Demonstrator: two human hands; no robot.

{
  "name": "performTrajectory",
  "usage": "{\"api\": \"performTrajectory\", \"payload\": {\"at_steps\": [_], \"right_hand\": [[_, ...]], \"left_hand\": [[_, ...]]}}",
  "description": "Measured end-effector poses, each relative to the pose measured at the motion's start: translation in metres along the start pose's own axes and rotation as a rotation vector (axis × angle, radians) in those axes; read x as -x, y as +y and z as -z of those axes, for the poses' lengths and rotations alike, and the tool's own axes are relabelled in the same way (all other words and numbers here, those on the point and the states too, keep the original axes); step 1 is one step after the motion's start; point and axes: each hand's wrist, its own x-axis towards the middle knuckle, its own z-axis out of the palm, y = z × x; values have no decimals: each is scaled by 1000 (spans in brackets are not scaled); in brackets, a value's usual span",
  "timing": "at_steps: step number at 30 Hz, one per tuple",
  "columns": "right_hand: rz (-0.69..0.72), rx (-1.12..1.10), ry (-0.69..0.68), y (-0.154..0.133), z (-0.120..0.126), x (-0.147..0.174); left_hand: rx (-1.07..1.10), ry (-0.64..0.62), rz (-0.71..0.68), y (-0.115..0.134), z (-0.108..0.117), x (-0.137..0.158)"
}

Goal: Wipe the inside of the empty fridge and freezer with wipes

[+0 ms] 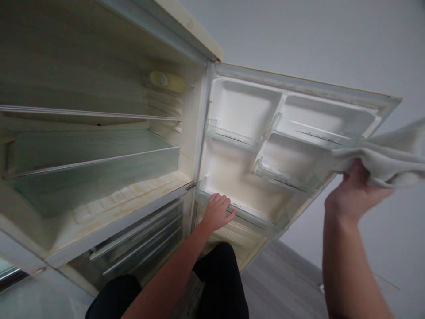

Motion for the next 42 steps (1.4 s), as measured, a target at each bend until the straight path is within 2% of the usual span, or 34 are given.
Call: {"api": "performTrajectory", "payload": {"at_steps": [3,5,8,11,16,19,25,27,30,32,38,42], "right_hand": [[-298,-206,19,1,-28,27],[-508,-319,-87,7,-47,36],[-660,-495,-196,14,-76,38],[-695,-578,-262,16,-103,34],[-747,-488,-295,9,-127,35],[-791,-493,-282,12,-123,35],[-828,-565,-215,37,-99,21],[-831,-578,-240,40,-96,17],[-869,-599,-334,38,-102,19],[-880,-604,-341,35,-111,25],[-793,-621,-102,26,-134,41],[-788,-647,-119,17,-128,35]], "left_hand": [[-8,8,12,0,0,0],[-9,9,13,-1,0,0],[0,-1,14,-3,1,1],[16,-5,28,-5,1,1],[19,4,37,-5,0,1],[23,14,25,-4,-1,0],[18,19,24,-3,-2,-1],[22,14,24,-3,-2,-1],[22,19,31,-2,-2,-1],[23,26,32,-2,-3,-1],[26,26,32,-4,-5,0],[35,16,34,-5,-5,1]]}}
